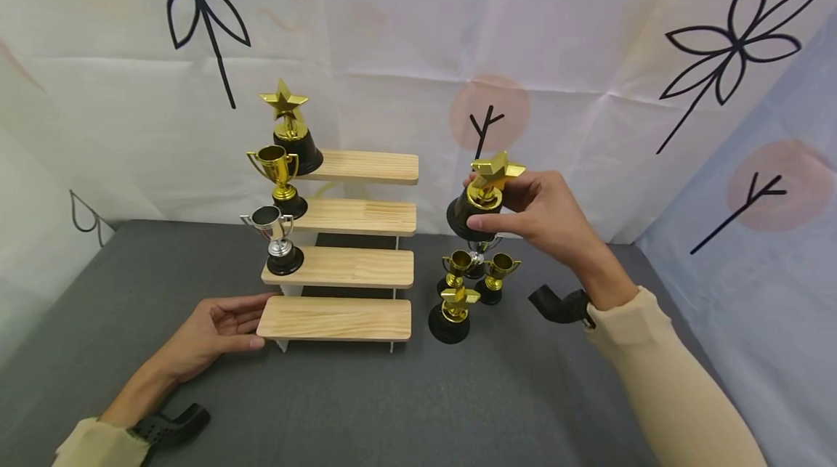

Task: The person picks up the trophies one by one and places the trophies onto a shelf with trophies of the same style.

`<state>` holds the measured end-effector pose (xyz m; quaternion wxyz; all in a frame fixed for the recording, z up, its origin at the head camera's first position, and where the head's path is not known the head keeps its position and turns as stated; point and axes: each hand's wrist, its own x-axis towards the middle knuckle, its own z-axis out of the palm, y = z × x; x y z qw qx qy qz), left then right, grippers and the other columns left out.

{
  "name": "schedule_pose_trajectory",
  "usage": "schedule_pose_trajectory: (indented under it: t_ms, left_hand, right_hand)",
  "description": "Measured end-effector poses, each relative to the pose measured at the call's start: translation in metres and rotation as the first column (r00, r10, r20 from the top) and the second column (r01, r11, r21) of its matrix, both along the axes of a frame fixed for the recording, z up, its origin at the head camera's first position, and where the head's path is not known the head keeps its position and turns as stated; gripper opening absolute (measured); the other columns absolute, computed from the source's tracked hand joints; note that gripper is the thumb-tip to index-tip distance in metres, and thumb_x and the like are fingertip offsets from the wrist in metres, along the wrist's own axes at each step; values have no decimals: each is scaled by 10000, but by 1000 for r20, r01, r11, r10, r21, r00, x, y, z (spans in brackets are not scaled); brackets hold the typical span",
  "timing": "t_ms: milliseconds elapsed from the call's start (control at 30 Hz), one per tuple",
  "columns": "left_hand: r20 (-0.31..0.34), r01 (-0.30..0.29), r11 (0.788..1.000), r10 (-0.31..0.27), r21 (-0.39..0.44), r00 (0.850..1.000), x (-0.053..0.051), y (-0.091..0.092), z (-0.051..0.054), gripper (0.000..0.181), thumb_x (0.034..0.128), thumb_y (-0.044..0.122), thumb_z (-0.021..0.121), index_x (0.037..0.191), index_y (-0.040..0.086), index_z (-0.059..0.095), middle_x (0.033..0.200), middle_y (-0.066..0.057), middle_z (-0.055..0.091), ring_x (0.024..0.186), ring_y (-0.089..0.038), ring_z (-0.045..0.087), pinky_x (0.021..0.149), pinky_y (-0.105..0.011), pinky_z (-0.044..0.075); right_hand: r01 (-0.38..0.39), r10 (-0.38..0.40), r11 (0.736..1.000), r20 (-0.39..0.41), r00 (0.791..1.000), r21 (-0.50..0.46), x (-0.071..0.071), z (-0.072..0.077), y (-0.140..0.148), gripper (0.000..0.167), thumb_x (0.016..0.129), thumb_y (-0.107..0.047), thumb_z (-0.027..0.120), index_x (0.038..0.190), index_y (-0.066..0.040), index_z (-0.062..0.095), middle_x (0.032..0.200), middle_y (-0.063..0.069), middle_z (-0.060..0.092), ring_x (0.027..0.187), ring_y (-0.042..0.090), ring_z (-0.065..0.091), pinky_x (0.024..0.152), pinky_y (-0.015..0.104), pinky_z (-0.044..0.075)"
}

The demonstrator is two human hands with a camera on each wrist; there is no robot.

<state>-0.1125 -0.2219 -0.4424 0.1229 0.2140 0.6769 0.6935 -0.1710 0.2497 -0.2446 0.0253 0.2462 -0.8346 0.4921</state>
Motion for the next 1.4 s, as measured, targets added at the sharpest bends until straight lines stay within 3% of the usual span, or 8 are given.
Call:
schedule_pose_trajectory:
  t_ms: [267, 600, 800, 1000, 1233, 1400]
  left_hand:
    - [-3, -4, 1000, 4, -13, 1000, -1, 0, -1, 697, 832, -129, 751, 1411, -244, 381, 1432, -317, 498, 1215, -126, 622, 997, -306, 539]
    - [-2, -1, 1000, 1, -1, 1000, -1, -1, -1, 698, 830, -130, 753, 1409, -245, 381, 1429, -269, 526, 1217, -132, 622, 998, -314, 539]
    - [-1, 6, 1000, -6, 14, 1000, -2, 0, -1, 698, 827, -135, 752, 1406, -251, 379, 1419, -178, 567, 1219, -138, 621, 998, -316, 538]
    - [1, 4, 1000, -4, 14, 1000, -2, 0, -1, 701, 824, -135, 755, 1406, -249, 381, 1422, -188, 560, 1221, -137, 620, 1001, -317, 536]
    - [2, 19, 999, -19, 41, 1000, -2, -1, -2, 700, 827, -147, 744, 1406, -259, 366, 1378, 1, 612, 1223, -143, 619, 998, -318, 538]
    - [1, 21, 999, -21, 41, 1000, -2, -1, -2, 698, 831, -143, 744, 1407, -258, 365, 1373, 23, 614, 1224, -141, 618, 997, -314, 538]
  right_hand:
    - [-23, 24, 999, 16, 1000, -28, -9, 3, -10, 452, 833, 2, 830, 1264, 4, 696, 1241, 105, 699, 1097, 213, 691, 911, 263, 583]
    - [-83, 83, 994, 1, 997, -72, -22, 7, -27, 455, 824, 19, 831, 1259, 13, 697, 1236, 105, 702, 1112, 228, 687, 931, 269, 575]
    - [-103, 103, 991, 2, 995, -91, -28, 7, -35, 458, 816, 22, 836, 1253, 15, 701, 1236, 111, 701, 1116, 241, 685, 942, 283, 578]
    - [-129, 129, 985, -8, 992, -114, -34, 9, -43, 435, 810, 47, 830, 1228, 23, 712, 1229, 127, 699, 1117, 252, 684, 949, 305, 580]
    - [-152, 153, 979, 1, 988, -136, -43, 12, -55, 436, 808, 50, 829, 1228, 28, 714, 1260, 159, 684, 1127, 259, 679, 930, 309, 586]
    - [-139, 142, 983, 16, 990, -122, -48, 16, -62, 462, 811, 39, 831, 1254, 16, 703, 1269, 122, 689, 1127, 240, 679, 876, 285, 580]
